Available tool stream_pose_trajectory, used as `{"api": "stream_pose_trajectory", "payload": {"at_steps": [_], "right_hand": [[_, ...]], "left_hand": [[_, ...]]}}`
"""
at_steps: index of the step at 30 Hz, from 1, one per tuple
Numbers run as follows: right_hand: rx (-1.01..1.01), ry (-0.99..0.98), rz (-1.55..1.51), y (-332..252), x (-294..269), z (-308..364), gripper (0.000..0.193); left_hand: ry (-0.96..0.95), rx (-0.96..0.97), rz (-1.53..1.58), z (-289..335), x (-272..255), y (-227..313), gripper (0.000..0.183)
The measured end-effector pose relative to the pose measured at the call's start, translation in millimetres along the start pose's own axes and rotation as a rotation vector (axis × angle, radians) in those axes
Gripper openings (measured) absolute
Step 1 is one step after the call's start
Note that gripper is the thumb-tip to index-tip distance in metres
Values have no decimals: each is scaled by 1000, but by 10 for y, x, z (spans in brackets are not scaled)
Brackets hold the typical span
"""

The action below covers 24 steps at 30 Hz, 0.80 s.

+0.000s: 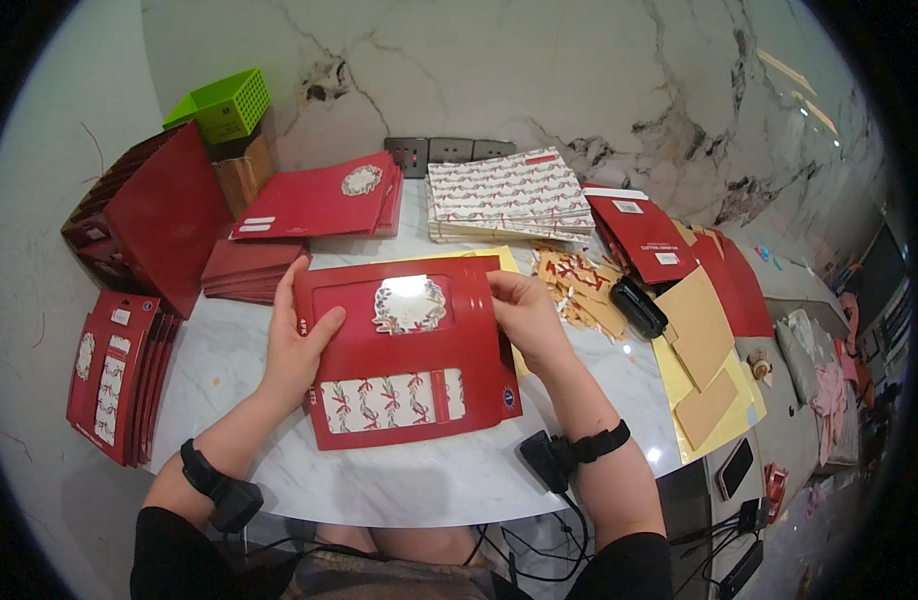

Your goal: Organizing stationery cards and envelopes into a display package.

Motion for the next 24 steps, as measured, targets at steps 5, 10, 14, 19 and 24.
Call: {"api": "stream_pose_trajectory", "payload": {"at_steps": [5, 10, 14, 19, 24], "right_hand": [[68, 220, -69, 33, -175, -36, 28], [-16, -14, 197, -87, -43, 67, 54], [80, -85, -290, -150, 20, 65, 46], [22, 29, -311, -172, -56, 73, 47], [-93, 89, -295, -251, -159, 74, 52]], "left_hand": [[139, -16, 35, -77, -212, -63, 68], [399, 59, 208, -100, -289, 21, 66], [401, 75, 338, -122, -301, 2, 64], [237, -45, 408, -104, -202, -16, 50], [36, -111, 588, -193, -543, -17, 38]]}}
Point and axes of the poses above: each hand's wrist, its own z-axis away from the middle knuckle, its own x-axis out of the palm, y = z × x, the point moved 4 cm from there along -z, towards the middle knuckle, and after that the axes turned 15 degrees about z, right-handed, at the moved point
